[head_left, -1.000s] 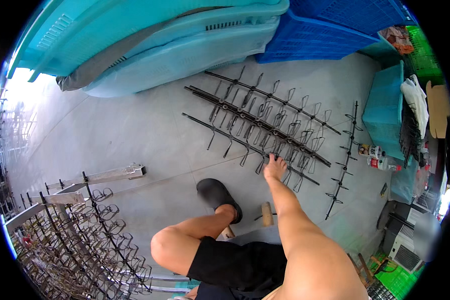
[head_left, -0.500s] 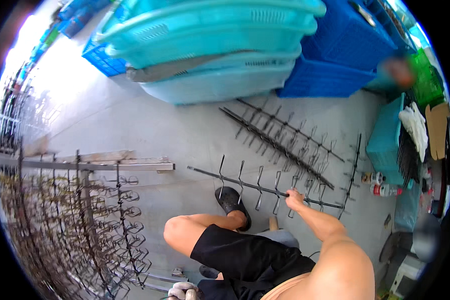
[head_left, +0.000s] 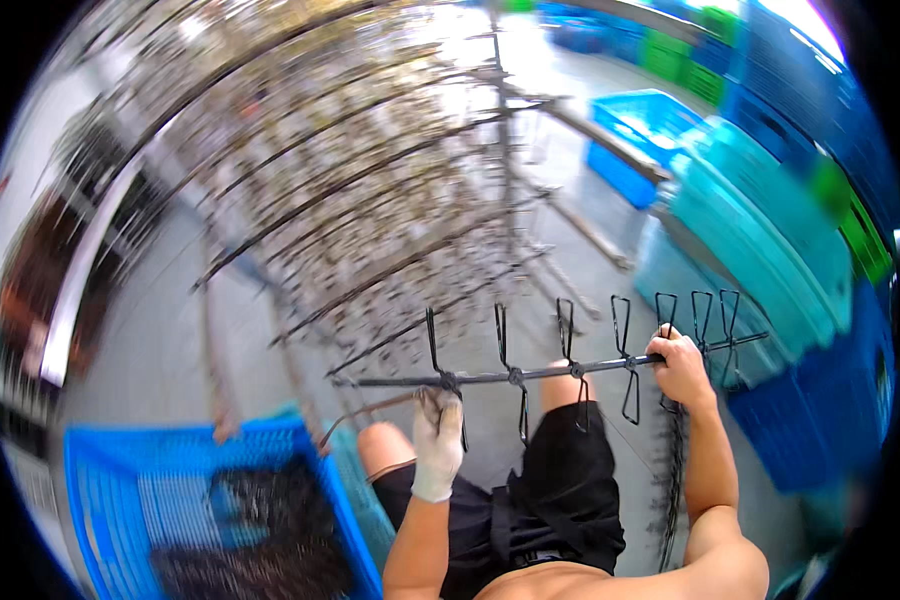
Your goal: The person sits on the floor and repeatedly picks up metal hooks from a blue basket, then attaches them to a horizontal metal rod on a rack. The person continues this process, filling the rack with hooks.
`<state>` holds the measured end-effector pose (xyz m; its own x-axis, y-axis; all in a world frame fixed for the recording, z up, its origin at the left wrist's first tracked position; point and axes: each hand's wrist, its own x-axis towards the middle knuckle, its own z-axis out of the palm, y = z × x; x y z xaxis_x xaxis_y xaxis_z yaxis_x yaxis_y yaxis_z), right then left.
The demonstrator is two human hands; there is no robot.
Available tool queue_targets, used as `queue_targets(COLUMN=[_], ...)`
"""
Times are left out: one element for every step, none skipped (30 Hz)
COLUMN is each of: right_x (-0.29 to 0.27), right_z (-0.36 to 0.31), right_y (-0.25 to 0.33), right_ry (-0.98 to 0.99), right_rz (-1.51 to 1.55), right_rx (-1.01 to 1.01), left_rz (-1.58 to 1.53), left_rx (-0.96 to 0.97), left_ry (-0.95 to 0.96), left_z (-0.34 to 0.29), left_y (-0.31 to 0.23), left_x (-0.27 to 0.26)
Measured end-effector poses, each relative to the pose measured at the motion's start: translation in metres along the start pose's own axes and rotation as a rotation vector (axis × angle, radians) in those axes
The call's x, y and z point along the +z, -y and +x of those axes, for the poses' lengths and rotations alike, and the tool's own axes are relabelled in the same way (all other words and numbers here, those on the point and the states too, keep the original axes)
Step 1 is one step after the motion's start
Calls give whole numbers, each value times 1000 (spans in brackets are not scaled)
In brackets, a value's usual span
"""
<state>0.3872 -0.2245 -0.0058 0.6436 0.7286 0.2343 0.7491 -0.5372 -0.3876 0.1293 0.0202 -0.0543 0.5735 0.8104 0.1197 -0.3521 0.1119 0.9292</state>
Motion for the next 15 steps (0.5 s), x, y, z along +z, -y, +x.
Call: queue_targets(right_x=[4,16,33,55,72,81,95,109,113,120,127,133,139,143,145], right_z=[19,38,55,70,82,92,99,106,112,118,122,127,130,136,140], right_y=[19,37,44,51,58,74,77,80,93,97,100,101,100,94,88], right_ry=[106,216,256,290,344,366,370,372,418,428,442,454,465,466,465], right_rz=[-14,-22,19,65,38,64,86,106,105,107,118,131,143,149,156], right_rx=[-62,-134,-197,-254,-252,-305,-311,-313,-310,-332,-354,-371,-398,-419,-434], left_rz=[-65,-130,-67,1,1,-18,-61,-106,-146,-195,-210,-222,-267,-244,-174], left_rx=[-99,-189,-203,-219,-311,-378,-418,-460,-435,-435,-469,-505,-471,-443,-459], left_ry=[-101,-211,-253,-288,-366,-419,-466,-508,-513,-545,-553,-558,-614,-638,-584], left_z=[-2,-3,-2,-1,3,7,12,17,18,17,15,15,13,14,12], left_y=[-5,-11,2,13,7,7,12,21,30,34,32,29,31,30,28], left_x=[-13,-26,-46,-69,-77,-91,-103,-119,-137,-143,-146,-147,-149,-142,-140])
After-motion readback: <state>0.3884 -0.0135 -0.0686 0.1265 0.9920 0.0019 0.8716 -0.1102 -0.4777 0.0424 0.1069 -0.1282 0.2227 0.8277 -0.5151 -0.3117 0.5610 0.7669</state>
